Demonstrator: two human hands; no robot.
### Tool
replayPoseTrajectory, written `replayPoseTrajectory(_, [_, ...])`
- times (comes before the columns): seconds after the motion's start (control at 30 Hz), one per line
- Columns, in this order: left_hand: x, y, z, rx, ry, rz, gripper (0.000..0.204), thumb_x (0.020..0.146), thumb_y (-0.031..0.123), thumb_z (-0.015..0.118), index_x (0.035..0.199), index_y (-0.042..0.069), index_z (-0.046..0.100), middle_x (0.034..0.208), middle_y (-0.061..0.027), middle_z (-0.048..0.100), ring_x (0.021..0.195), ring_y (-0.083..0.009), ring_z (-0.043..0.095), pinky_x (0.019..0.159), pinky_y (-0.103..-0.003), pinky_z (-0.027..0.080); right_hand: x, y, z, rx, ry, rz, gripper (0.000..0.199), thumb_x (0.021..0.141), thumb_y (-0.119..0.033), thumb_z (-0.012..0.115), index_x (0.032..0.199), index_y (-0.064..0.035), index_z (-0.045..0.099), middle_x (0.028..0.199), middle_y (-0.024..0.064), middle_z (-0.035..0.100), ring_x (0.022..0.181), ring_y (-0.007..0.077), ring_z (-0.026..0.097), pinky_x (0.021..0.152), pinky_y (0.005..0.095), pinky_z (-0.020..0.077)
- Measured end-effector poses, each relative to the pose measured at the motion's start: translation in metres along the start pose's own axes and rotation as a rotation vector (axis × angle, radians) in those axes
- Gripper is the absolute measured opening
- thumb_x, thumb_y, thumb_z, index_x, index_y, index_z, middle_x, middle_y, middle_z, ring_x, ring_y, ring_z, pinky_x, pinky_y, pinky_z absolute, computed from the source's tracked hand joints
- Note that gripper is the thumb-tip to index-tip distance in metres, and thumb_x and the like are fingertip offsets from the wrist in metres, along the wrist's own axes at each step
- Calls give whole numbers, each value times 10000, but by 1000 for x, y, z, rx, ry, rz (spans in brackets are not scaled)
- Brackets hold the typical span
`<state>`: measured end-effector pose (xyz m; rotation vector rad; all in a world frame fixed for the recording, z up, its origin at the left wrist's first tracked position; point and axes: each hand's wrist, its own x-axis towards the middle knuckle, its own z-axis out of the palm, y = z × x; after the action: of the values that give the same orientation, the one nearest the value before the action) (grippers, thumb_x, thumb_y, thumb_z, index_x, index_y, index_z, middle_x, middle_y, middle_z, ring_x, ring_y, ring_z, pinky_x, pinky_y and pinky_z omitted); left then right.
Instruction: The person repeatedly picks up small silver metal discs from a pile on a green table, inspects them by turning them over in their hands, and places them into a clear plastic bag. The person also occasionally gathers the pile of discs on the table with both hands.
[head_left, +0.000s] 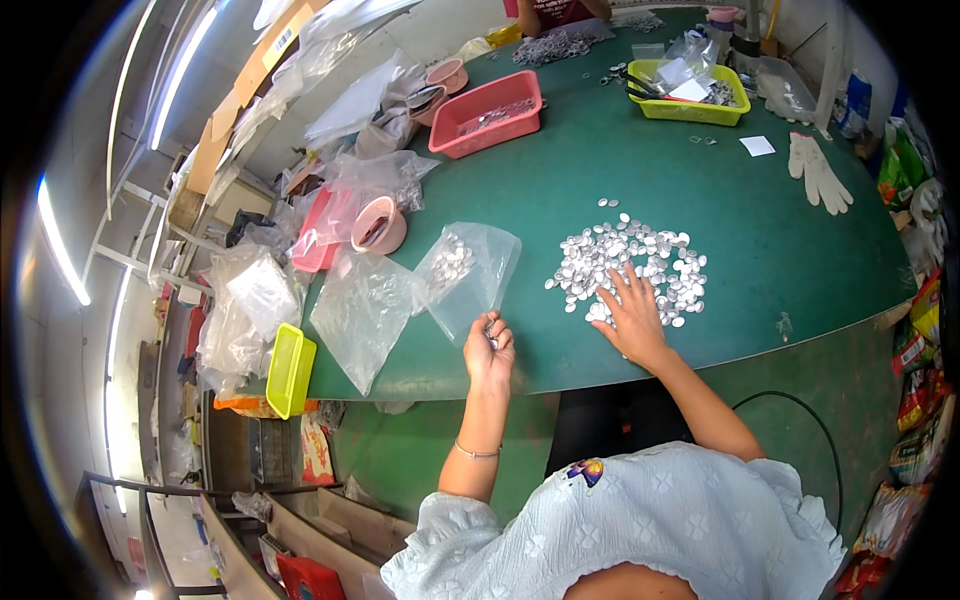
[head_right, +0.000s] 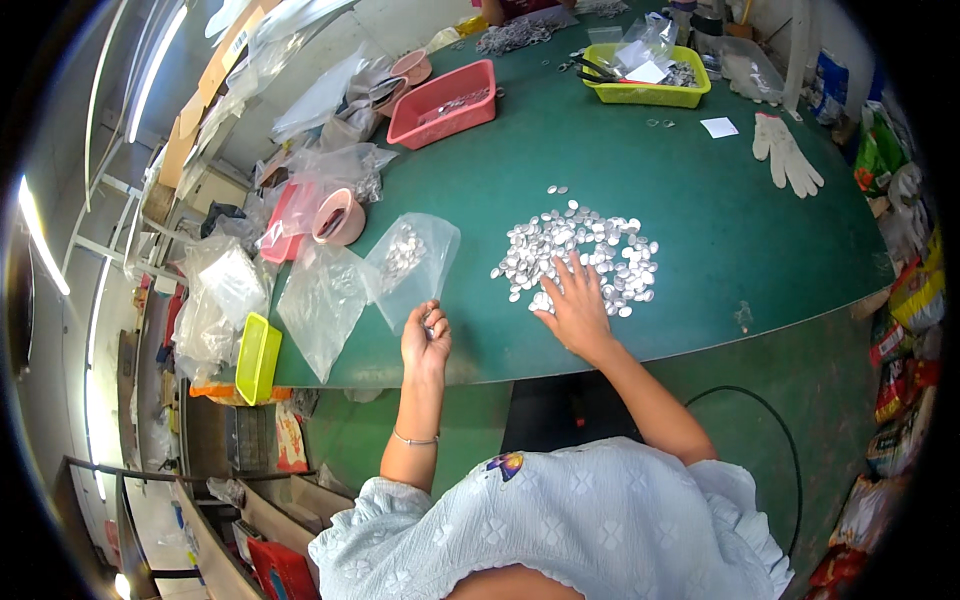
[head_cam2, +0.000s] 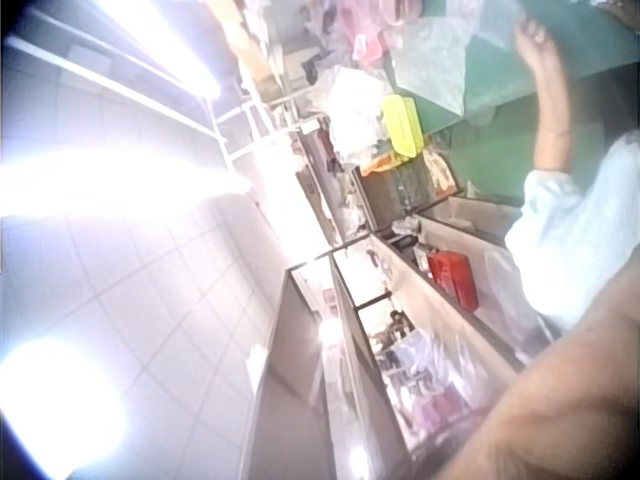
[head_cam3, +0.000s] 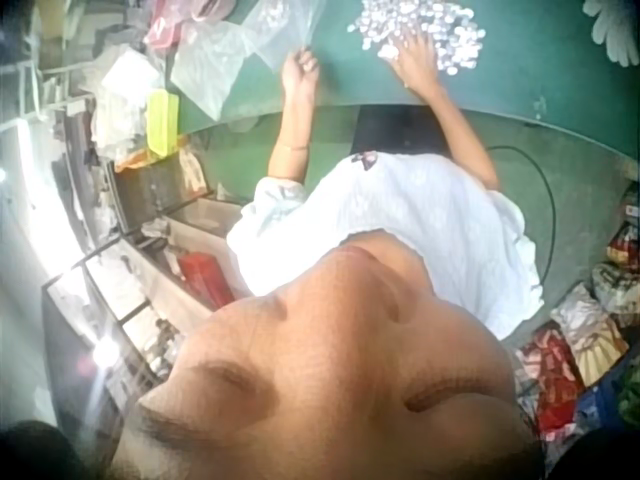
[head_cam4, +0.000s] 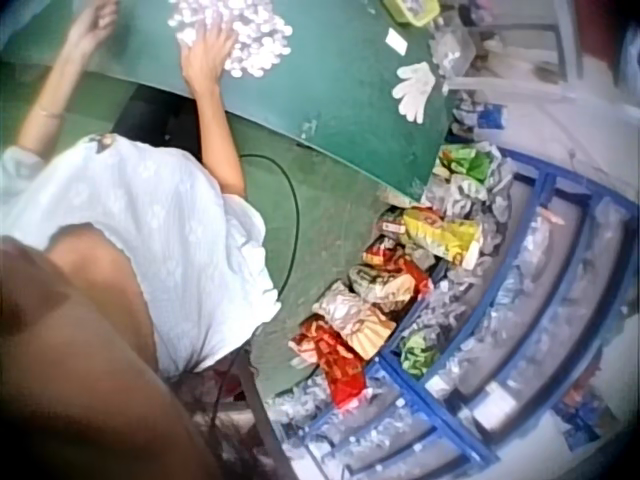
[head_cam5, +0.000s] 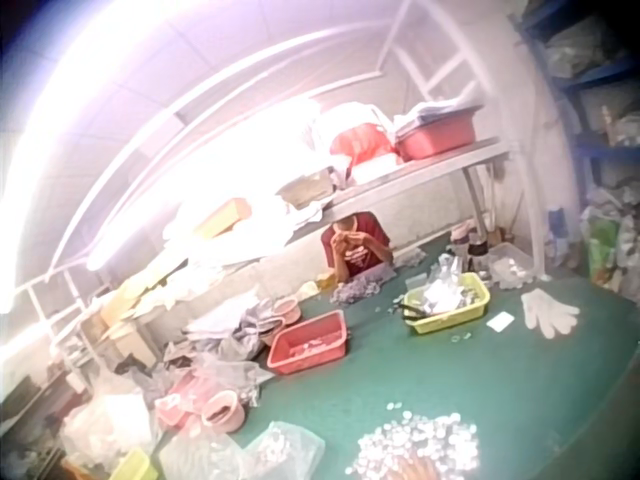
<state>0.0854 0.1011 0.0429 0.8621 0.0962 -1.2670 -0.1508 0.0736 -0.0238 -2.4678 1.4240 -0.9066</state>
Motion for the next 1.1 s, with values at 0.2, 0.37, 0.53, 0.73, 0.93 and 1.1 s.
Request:
replayPoseTrajectory(0.2, [5,8,-5,-59,44,135,408,887,2,443,1286,-12,363,841,-83,490,552,-108,374,414,-222,286,0,1,0,11,-9,0,515,790,-350,648,1193,-52,530,1362,176,359,1315,380,237,1040,536,214])
replayPoseTrajectory(0.37, [-14,4,-11,74,-128,-13,377,908,33,444,1272,-32,369,843,-68,491,555,-93,364,423,-208,293,0,0,-1,0,-20,20,512,776,-322,668,1187,-47,536,1360,168,361,1315,376,236,1031,524,231])
replayPoseTrajectory(0.53, [-11,3,-21,44,-89,1,378,910,32,439,1268,-63,370,836,-65,486,548,-87,356,406,-204,280,0,0,1,6,-12,6,511,781,-323,664,1189,-43,534,1361,168,358,1316,376,232,1035,526,227])
replayPoseTrajectory(0.73, [-5,11,-19,-87,-132,-26,307,918,8,400,1224,-6,390,822,-62,479,542,-86,343,401,-197,257,1,-1,1,8,-29,12,516,784,-329,659,1195,-44,532,1361,168,359,1314,379,234,1036,528,224])
replayPoseTrajectory(0.93, [7,23,-4,-237,-96,-40,259,913,0,387,1162,20,457,771,-32,457,538,-84,327,411,-197,242,1,0,0,13,-20,17,511,783,-330,659,1188,-43,539,1359,169,364,1312,382,240,1036,527,223])
replayPoseTrajectory(1.1, [36,38,12,-298,-107,-57,203,904,-2,407,1077,19,511,709,-9,403,542,-84,322,425,-206,232,0,2,0,19,-9,8,506,778,-329,665,1178,-42,547,1354,173,370,1309,385,246,1033,525,228])
